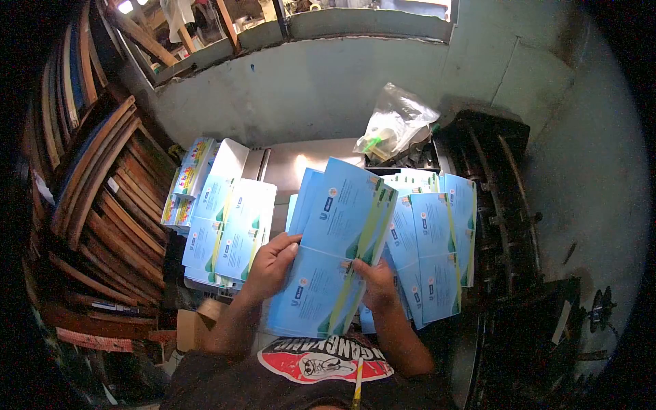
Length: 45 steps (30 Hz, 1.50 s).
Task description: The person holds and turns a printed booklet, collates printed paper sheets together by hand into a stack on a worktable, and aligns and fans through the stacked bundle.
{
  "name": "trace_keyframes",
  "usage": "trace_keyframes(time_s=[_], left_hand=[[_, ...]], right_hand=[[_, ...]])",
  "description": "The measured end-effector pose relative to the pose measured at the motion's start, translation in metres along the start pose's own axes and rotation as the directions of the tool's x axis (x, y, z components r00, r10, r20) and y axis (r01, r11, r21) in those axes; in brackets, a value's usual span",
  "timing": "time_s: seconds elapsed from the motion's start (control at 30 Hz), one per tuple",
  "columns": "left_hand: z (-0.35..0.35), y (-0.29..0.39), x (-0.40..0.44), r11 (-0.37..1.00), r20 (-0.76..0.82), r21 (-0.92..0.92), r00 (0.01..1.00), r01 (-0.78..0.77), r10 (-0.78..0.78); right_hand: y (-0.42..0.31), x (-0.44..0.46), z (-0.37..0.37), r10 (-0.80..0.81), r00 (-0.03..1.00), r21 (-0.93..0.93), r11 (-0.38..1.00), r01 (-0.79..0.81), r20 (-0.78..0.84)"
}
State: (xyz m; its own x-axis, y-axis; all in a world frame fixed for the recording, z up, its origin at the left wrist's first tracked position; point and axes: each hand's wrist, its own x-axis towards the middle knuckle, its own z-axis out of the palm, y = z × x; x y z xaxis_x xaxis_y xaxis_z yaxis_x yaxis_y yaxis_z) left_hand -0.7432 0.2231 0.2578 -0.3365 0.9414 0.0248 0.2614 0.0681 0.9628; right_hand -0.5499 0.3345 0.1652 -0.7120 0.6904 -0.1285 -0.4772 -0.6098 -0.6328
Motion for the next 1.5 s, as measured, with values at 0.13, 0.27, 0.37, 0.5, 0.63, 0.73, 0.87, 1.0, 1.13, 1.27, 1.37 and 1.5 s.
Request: trace_keyframes(time_s=[0.13, 0.27, 0.37, 0.5, 0.63, 0.73, 0.87, 1.0, 1.13, 1.27, 1.37, 1.5], left_hand=[[0.002, 0.007, 0.001, 0.989, -0.062, 0.145, 0.998, -0.014, 0.023], [-0.021, 0.032, -0.008, 1.000, -0.334, 0.013, 0.942, 0.001, 0.003], [-0.056, 0.047, -0.005, 0.996, -0.490, -0.089, 0.870, 0.012, -0.054], [-0.058, 0.000, 0.002, 0.995, -0.377, -0.046, 0.921, 0.083, -0.095], [-0.023, -0.015, -0.005, 0.990, -0.280, 0.142, 0.960, 0.009, 0.032], [-0.055, -0.013, -0.004, 0.992, -0.380, 0.022, 0.919, 0.121, -0.104], [-0.028, -0.032, 0.001, 0.991, -0.370, -0.092, 0.921, 0.098, -0.125], [0.012, -0.026, -0.007, 0.961, -0.309, -0.259, 0.935, 0.095, -0.176], [-0.013, -0.056, -0.009, 0.948, -0.372, -0.302, 0.904, 0.099, -0.212], [-0.039, -0.048, -0.007, 0.889, -0.412, -0.456, 0.877, 0.035, -0.246], [-0.019, -0.061, -0.007, 0.958, -0.310, -0.270, 0.934, 0.094, -0.179], [0.035, -0.068, -0.012, 0.933, -0.183, -0.337, 0.963, 0.127, -0.197]], right_hand=[[0.003, -0.002, -0.012, 0.083, 0.997, 0.013, 0.996, -0.083, 0.006], [0.002, -0.003, 0.002, 0.042, 0.994, 0.024, 0.999, -0.040, -0.096], [-0.007, -0.003, -0.021, -0.016, 0.977, 0.002, 1.000, 0.017, -0.214], [-0.029, -0.006, 0.005, -0.142, 0.969, -0.033, 0.990, 0.138, -0.205], [-0.044, -0.007, 0.003, -0.157, 0.951, -0.424, 0.905, 0.032, -0.265], [-0.083, -0.010, 0.021, -0.345, 0.897, -0.353, 0.904, 0.240, -0.275], [-0.054, 0.003, 0.003, -0.220, 0.951, -0.345, 0.929, 0.135, -0.220], [-0.016, 0.014, 0.037, -0.136, 0.948, -0.430, 0.903, -0.001, -0.289], [-0.030, 0.013, -0.007, -0.236, 0.905, -0.407, 0.910, 0.078, -0.355], [-0.068, 0.007, 0.027, -0.375, 0.871, -0.300, 0.911, 0.282, -0.317], [-0.043, 0.007, 0.005, -0.161, 0.957, -0.534, 0.845, 0.007, -0.242], [-0.003, 0.016, 0.028, 0.038, 0.982, -0.451, 0.885, -0.120, -0.187]])
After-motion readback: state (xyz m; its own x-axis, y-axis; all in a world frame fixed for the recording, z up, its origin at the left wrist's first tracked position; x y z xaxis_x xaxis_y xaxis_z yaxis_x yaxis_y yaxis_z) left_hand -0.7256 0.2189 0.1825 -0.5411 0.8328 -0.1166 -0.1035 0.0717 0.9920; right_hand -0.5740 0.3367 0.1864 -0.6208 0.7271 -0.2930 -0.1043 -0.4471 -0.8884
